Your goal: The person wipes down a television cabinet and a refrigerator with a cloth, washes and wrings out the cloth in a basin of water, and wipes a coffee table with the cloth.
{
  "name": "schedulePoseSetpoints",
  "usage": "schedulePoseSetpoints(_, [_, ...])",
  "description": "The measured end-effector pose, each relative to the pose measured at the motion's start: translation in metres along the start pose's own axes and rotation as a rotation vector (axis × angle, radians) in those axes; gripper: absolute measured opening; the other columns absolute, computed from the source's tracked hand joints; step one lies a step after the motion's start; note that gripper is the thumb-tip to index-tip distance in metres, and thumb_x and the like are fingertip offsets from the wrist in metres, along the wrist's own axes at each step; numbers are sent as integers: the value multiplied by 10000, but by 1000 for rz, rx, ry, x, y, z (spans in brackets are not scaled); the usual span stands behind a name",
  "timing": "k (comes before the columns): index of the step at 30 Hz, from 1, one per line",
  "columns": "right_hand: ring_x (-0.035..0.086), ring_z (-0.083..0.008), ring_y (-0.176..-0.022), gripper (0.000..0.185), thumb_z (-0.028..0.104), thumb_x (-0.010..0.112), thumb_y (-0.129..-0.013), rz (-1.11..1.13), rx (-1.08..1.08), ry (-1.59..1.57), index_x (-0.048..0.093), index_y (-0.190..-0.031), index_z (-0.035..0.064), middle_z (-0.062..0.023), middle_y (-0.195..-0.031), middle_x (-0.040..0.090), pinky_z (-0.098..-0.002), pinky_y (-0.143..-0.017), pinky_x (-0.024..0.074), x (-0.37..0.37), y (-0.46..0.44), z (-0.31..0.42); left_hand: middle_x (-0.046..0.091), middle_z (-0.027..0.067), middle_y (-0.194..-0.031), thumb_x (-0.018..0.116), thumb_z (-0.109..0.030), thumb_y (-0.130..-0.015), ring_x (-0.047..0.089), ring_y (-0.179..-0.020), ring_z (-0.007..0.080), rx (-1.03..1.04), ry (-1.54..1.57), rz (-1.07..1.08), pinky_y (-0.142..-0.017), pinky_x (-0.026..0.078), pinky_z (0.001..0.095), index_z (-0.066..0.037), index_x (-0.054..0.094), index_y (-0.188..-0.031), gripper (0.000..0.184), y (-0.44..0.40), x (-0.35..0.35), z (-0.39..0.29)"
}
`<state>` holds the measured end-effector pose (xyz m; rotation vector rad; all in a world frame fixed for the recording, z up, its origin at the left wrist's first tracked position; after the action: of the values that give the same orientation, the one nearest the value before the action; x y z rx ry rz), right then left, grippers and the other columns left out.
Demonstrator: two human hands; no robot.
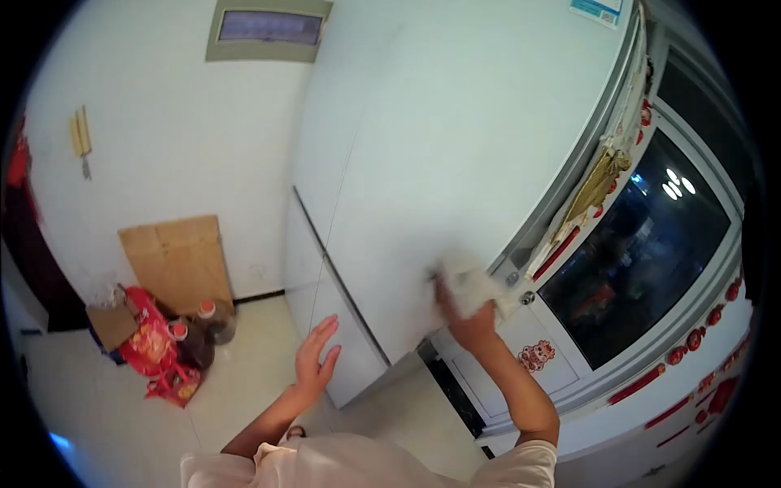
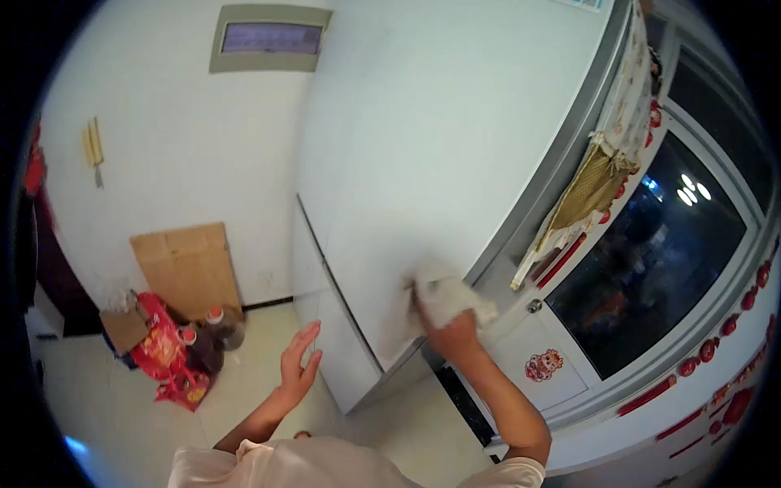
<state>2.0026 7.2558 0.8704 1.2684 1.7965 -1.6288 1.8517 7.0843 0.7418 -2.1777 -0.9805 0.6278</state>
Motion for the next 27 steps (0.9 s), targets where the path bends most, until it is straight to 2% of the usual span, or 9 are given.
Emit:
schedulePoseSetpoints(2, [495, -373, -1107, 422, 153, 563, -852, 158, -125, 110, 479, -1241, 14, -174, -1234, 496, -440, -961, 367, 25, 18, 12, 533, 194, -1223, 559, 9, -798, 526, -1121, 344, -33, -18, -39, -940, 409, 371, 0, 525, -1183, 386, 20, -6, -7])
schedulePoseSetpoints(4, [497, -380, -1094, 426, 140, 557, -832, 98, -15, -173, 491, -1244, 51, -167, -1193, 523, -466, -935, 370, 20, 8, -3, 548, 198, -1197, 546, 6, -809, 540, -1096, 347, -73, -43, -82, -933, 412, 368, 8, 526, -1174, 366, 42, -9, -19])
schedulePoseSetpoints(7, [470, -360, -1153, 497, 37, 554, -725, -227, -337, 269, 526, -1216, 106, -157, -1265, 495, -497, -935, 335, -67, -46, -1, 563, 197, -1174, 541, -1, -818, 548, -1084, 342, -163, -48, -136, -927, 416, 364, 11, 529, -1166, 348, 85, -4, -25])
schedulePoseSetpoints(9, [554, -283, -1018, 388, 62, 527, -733, -242, -254, 508, 569, -1118, 77, -133, -1187, 558, -479, -832, 409, -108, -71, -4, 571, 195, -1161, 538, -3, -823, 548, -1084, 338, -248, -26, -142, -925, 417, 364, 13, 532, -1158, 335, 111, 5, -32])
schedulePoseSetpoints(12, [586, -249, -1002, 383, 77, 541, -729, -320, -266, 484, 587, -1108, 103, -96, -1207, 566, -452, -883, 392, -104, -63, -3, 583, 188, -1140, 531, -5, -832, 564, -1061, 314, -342, -61, -144, -904, 429, 353, 16, 538, -1147, 316, 151, 12, -45])
schedulePoseSetpoints(19, [524, -347, -1097, 366, 96, 560, -772, -104, -475, 17, 597, -1136, 102, -188, -1181, 556, -520, -942, 365, 115, 71, 17, 621, 152, -1052, 521, -34, -859, 606, -866, 207, -551, -249, -352, -789, 464, 287, 25, 562, -1111, 262, 251, -47, -73])
schedulePoseSetpoints(23, [429, -335, -1194, 364, 153, 510, -850, 366, -377, -22, 535, -1200, 58, -189, -1266, 487, -525, -992, 291, 253, 154, 38, 637, 146, -1006, 512, -35, -873, 608, -860, 202, -752, -232, -431, -750, 477, 276, 25, 577, -1087, 232, 292, -80, -90])
schedulePoseSetpoints(24, [429, -321, -1194, 371, 161, 511, -858, 226, -353, -46, 525, -1210, 47, -191, -1292, 462, -516, -988, 300, 315, 180, 18, 643, 128, -1005, 515, -30, -868, 619, -890, 200, -671, -327, -458, -757, 480, 276, 9, 583, -1089, 234, 302, -88, -92])
schedulePoseSetpoints(27, [474, -348, -1118, 288, 150, 529, -833, 387, -136, -129, 584, -1071, -3, -189, -1147, 557, -437, -995, 325, 364, 192, 33, 654, 121, -991, 558, -70, -852, 639, -898, 230, -766, -370, -467, -759, 491, 298, -21, 597, -1077, 234, 322, -111, -98])
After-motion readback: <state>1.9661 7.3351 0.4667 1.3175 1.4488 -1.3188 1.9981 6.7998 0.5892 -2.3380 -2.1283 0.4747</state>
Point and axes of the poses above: each hand's wrist, its own y-axis away from the middle knuckle, its own x-axis out of the palm, z = x × y, the point moved 8 cm from there along -y, towards the middle knuckle
